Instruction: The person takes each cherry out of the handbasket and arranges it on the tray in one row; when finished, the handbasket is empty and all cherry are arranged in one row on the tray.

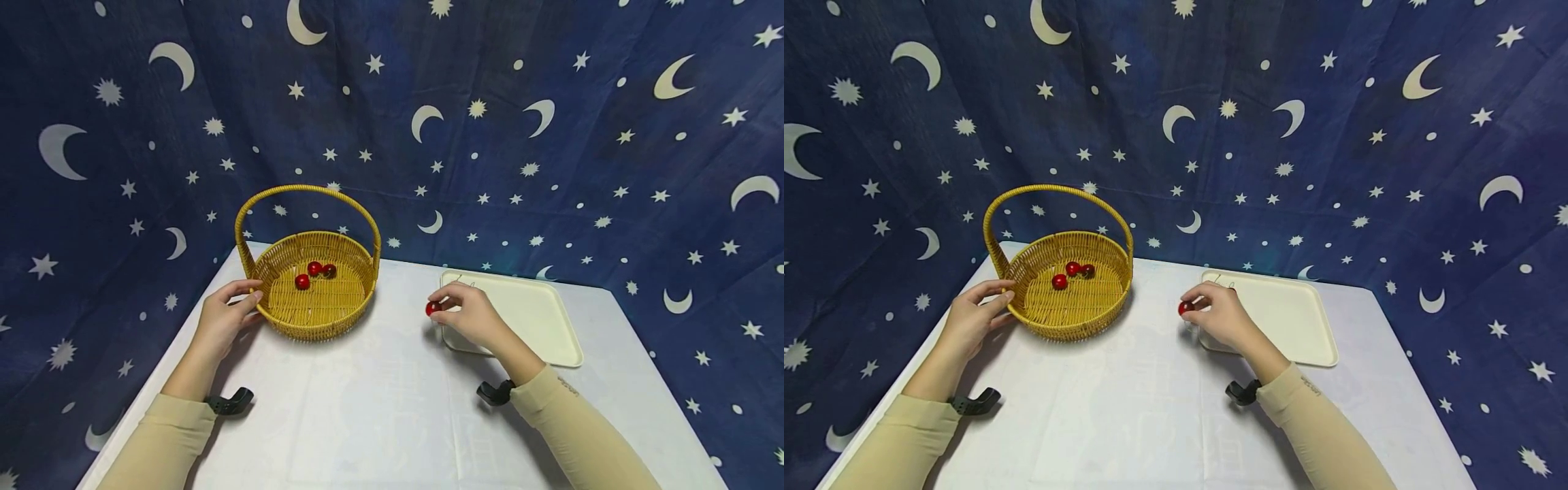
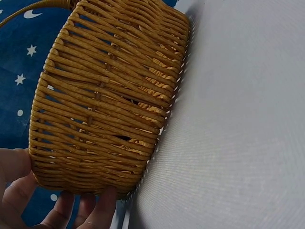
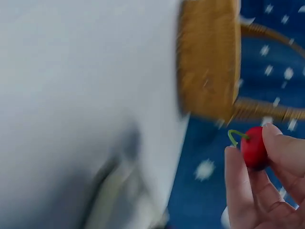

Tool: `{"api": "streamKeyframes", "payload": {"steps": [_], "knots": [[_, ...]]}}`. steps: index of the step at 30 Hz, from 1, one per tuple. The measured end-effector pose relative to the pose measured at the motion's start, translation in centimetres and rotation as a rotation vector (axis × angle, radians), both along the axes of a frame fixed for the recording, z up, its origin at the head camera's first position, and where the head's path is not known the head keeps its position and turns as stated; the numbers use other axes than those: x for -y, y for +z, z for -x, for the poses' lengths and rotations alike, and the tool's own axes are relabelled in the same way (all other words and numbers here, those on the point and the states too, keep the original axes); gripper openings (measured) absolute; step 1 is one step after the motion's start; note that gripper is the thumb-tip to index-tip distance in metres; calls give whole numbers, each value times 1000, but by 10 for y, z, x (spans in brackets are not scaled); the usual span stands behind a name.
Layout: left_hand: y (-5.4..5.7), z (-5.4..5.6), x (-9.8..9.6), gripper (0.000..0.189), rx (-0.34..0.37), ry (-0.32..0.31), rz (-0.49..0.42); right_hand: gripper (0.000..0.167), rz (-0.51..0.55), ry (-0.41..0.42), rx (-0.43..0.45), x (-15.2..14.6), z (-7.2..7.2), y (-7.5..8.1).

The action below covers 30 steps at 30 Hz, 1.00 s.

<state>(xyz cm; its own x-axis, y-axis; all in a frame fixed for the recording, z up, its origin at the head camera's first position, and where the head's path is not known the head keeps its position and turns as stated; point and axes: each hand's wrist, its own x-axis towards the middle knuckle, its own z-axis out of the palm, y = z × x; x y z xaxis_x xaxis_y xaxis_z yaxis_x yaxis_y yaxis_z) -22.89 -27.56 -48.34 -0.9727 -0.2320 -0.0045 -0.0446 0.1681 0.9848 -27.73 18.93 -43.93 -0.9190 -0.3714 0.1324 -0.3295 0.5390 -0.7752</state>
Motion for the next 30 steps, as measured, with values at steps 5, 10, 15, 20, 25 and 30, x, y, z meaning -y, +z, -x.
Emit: {"api": "streamKeyframes", "payload": {"steps": [5, 10, 15, 20, 25, 30], "knots": [[2, 1, 1, 43, 6, 5, -19, 29, -97, -140, 18, -55, 9, -12], [2, 3, 4, 41, 15, 19, -48, 31, -185, -229, 66, -89, 30, -15], [-2, 4, 6, 41, 25, 29, -54, 29, -243, -266, 130, -104, 53, -27], [-4, 1, 4, 41, 37, 20, -39, 27, -237, -304, 191, -109, 65, -42], [-3, 0, 1, 44, 32, 8, -22, 27, -234, -325, 180, -110, 69, -44], [0, 0, -1, 44, 23, 12, -22, 33, -248, -306, 185, -112, 72, -41]]}}
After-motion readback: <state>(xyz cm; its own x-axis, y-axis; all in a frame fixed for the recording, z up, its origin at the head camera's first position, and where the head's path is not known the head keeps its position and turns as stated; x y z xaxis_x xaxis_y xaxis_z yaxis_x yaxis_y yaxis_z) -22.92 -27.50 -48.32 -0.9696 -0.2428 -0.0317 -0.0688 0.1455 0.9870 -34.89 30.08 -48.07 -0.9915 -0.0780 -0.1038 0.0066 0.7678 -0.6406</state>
